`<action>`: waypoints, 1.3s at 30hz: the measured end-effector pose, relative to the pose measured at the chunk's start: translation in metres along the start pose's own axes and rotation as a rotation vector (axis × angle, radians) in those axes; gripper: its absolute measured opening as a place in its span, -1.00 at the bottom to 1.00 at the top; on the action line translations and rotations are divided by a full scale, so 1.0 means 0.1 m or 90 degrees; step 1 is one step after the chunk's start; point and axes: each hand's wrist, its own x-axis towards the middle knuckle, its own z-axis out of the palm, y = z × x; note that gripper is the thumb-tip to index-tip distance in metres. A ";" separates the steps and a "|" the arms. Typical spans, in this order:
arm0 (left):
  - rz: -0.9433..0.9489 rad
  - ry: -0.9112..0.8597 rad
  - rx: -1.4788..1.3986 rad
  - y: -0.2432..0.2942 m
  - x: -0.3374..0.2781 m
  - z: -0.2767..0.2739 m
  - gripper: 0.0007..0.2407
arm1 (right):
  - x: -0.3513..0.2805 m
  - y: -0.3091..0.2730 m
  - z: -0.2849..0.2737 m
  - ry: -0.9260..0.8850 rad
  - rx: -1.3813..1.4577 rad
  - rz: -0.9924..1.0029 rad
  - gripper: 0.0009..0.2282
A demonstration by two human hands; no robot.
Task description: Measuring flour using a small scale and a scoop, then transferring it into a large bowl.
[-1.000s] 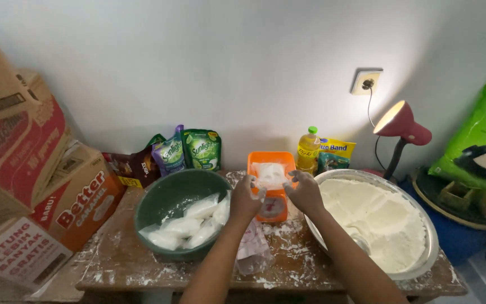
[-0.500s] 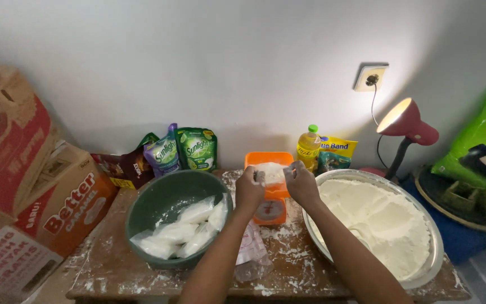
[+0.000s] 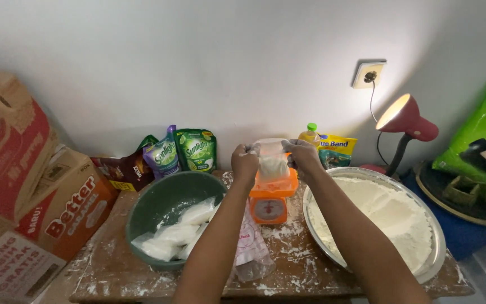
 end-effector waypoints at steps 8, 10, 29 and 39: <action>0.010 -0.025 -0.024 0.31 -0.24 0.09 -0.75 | 0.05 -0.02 -0.17 -0.010 0.058 0.011 -0.79; 0.013 -0.030 -0.025 0.45 -0.37 0.14 -0.77 | -0.03 -0.11 -0.23 -0.005 0.078 0.006 -0.80; 0.549 -0.084 0.367 0.39 -1.32 0.83 -0.70 | -0.50 -0.23 -1.44 0.011 0.096 -0.077 -0.90; 0.555 -0.186 0.538 -0.25 -1.60 1.04 -0.80 | -0.73 0.03 -1.94 -0.069 -0.079 -0.075 -0.89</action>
